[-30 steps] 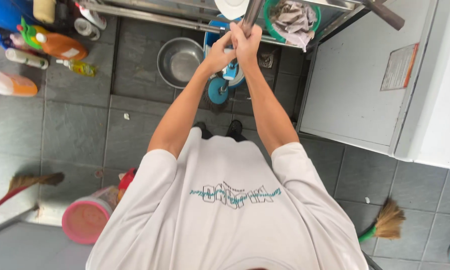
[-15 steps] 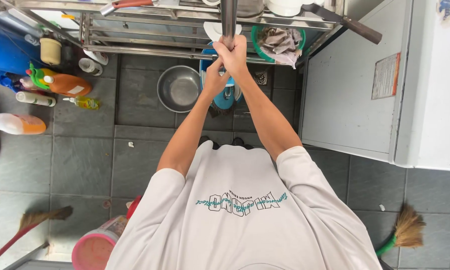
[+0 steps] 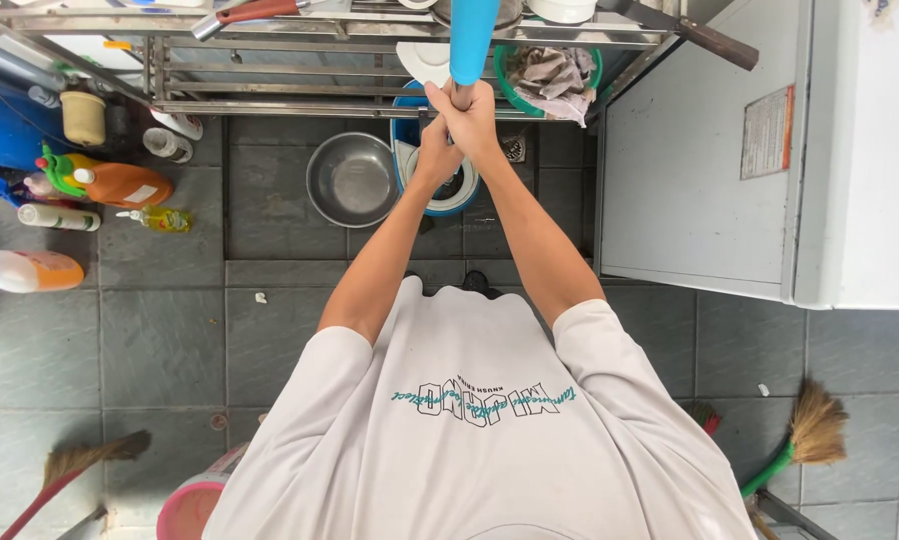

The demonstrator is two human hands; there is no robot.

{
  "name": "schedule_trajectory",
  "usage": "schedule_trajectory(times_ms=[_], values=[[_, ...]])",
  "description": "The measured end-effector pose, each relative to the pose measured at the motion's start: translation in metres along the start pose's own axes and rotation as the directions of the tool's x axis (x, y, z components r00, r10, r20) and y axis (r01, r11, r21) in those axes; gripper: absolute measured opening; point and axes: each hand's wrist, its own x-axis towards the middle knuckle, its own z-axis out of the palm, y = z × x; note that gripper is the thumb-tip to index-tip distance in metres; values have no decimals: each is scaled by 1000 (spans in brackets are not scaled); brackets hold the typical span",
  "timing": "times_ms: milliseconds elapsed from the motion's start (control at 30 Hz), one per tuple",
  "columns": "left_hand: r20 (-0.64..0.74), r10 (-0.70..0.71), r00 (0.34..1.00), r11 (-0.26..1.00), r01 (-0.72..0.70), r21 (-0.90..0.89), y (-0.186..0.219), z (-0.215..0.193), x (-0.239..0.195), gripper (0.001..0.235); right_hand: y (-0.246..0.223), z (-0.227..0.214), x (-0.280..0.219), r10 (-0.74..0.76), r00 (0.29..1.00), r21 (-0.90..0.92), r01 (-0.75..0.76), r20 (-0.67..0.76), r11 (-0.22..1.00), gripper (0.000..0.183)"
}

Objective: Rinsing and wringing a mop in a spinning bucket.

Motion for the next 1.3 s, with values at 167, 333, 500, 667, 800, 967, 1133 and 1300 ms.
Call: schedule_trajectory(times_ms=[167,333,500,667,800,967,1133,1300], values=[[73,-32,997,997,26,78,-15,10,10,38,-31,-4,-12,20,996,5,-20,88,1000,29],[87,204,975,979,-205,4,14,2,33,47,-58,-26,15,-6,942,108,-32,336,994,31],[242,293,925,953,-264,-148,25,-3,45,69,-88,-30,33,159,808,44,-223,568,974,27],[98,241,966,957,-220,-187,-5,8,37,62,-92,0,20,-47,912,11,47,407,999,24],[58,242,969,941,-219,-257,48,-4,28,55,-95,19,7,-105,976,-16,110,191,994,29],[56,179,982,974,-170,-150,20,6,42,37,-92,32,12,-285,956,-316,249,-75,916,34],[-11,76,997,991,-77,-112,13,11,44,23,-144,58,18,-446,868,-457,313,-218,833,23],[-55,186,981,967,-193,-164,25,5,41,25,-112,48,19,-378,914,-335,313,-148,889,28]])
